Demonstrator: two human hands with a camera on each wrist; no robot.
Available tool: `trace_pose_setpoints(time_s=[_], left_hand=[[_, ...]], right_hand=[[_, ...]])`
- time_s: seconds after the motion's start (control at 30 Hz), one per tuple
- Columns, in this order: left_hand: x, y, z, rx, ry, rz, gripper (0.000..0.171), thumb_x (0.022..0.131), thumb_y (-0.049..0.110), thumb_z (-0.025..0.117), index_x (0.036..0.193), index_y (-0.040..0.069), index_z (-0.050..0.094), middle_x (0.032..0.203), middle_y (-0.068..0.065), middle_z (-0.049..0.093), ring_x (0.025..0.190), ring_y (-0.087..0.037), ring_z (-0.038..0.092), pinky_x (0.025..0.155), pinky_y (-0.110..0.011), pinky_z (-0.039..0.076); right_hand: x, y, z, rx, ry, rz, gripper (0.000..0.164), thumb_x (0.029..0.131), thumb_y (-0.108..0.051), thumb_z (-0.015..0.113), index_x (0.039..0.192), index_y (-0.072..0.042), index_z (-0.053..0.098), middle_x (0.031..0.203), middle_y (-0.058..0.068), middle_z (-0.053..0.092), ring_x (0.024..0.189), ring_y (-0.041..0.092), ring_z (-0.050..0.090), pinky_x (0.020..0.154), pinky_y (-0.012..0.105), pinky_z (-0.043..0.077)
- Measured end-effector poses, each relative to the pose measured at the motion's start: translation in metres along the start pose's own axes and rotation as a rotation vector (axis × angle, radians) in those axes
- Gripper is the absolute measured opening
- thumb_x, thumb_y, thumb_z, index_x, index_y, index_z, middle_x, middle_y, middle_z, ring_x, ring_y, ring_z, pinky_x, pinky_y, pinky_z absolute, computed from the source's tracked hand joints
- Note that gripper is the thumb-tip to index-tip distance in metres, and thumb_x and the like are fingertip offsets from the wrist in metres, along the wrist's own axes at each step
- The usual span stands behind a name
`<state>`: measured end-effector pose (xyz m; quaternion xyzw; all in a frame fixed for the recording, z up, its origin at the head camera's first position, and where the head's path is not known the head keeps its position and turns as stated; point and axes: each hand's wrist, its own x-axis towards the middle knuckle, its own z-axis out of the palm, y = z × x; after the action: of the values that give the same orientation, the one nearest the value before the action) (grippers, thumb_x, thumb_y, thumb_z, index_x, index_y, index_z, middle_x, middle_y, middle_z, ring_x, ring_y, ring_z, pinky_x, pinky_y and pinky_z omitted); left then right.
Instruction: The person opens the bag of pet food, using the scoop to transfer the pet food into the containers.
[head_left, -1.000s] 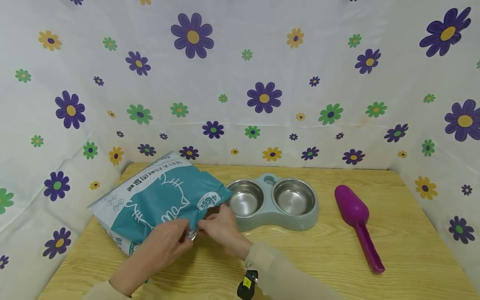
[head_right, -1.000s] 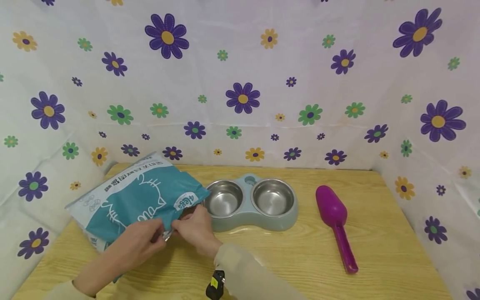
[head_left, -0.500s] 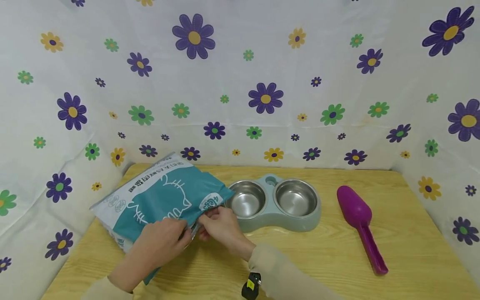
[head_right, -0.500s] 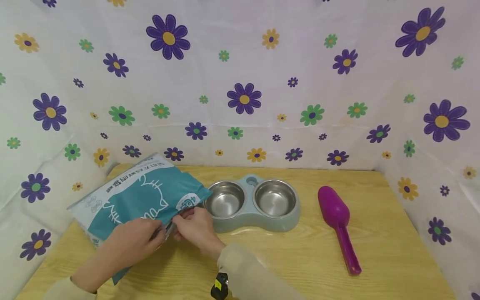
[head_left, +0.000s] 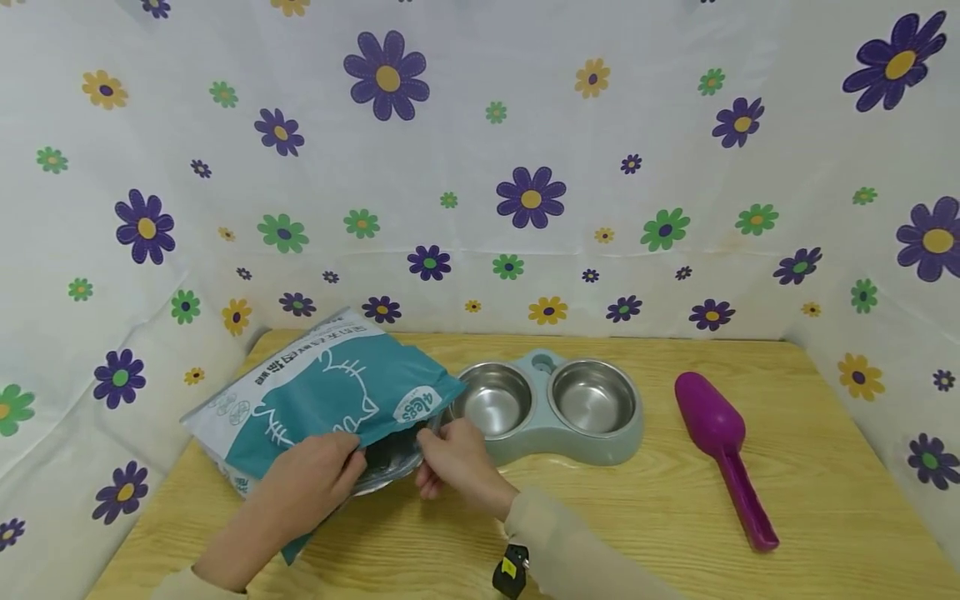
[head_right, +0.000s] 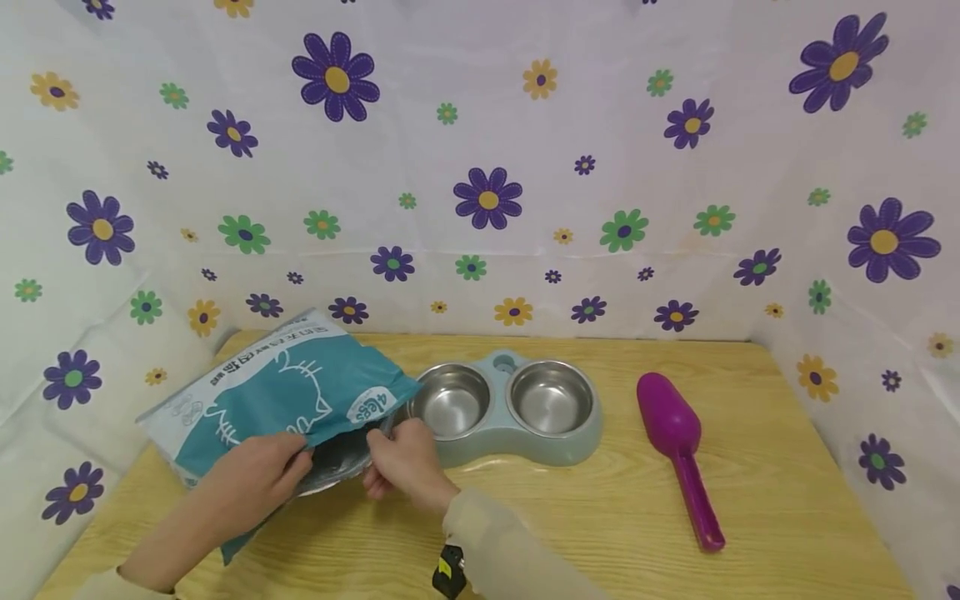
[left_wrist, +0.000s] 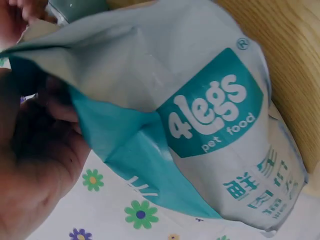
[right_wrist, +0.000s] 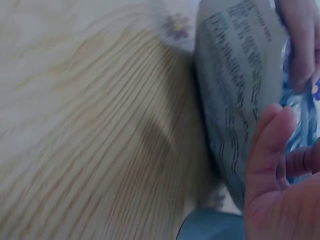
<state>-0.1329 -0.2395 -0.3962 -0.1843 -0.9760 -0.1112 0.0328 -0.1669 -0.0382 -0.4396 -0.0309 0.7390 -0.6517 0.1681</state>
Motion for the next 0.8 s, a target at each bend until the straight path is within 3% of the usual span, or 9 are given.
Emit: trace_pose_setpoints(time_s=[0.17,0.33,0.47,0.8], left_hand=[[-0.002,-0.002,-0.004,-0.008,0.009,-0.047,0.038,0.102,0.017,0.059,0.067,0.021,0.043,0.06,0.007,0.034,0.053,-0.006,0.034,0.056,-0.022,0.032],[-0.002,0.0,-0.008,0.006,0.004,-0.035,0.036,0.102,0.018,0.058,0.069,0.022,0.044,0.061,0.007,0.035,0.055,-0.006,0.036,0.057,-0.023,0.033],[-0.002,0.002,-0.009,0.03,0.009,-0.03,0.034,0.101,0.018,0.059,0.07,0.022,0.046,0.062,0.008,0.036,0.058,-0.006,0.038,0.059,-0.024,0.034],[-0.004,0.002,-0.021,0.052,0.13,0.021,0.035,0.1,0.015,0.062,0.07,0.021,0.045,0.062,0.007,0.033,0.056,-0.005,0.034,0.056,-0.022,0.031]], right_hand=[[-0.002,0.003,-0.007,-0.102,-0.043,0.009,0.042,0.099,-0.021,0.054,0.068,0.004,0.068,0.05,0.003,0.062,0.037,0.009,0.057,0.044,0.031,0.055],[0.003,0.0,-0.013,-0.148,-0.028,-0.059,0.044,0.101,-0.022,0.053,0.067,0.001,0.067,0.051,0.004,0.063,0.037,0.01,0.057,0.044,0.033,0.055],[0.007,-0.002,-0.017,-0.176,0.005,-0.124,0.035,0.099,-0.016,0.053,0.072,0.002,0.066,0.052,0.006,0.064,0.036,0.01,0.057,0.042,0.033,0.055],[0.01,-0.001,-0.025,-0.29,0.001,-0.196,0.029,0.098,-0.009,0.055,0.07,-0.004,0.064,0.051,0.001,0.061,0.038,0.008,0.056,0.042,0.027,0.053]])
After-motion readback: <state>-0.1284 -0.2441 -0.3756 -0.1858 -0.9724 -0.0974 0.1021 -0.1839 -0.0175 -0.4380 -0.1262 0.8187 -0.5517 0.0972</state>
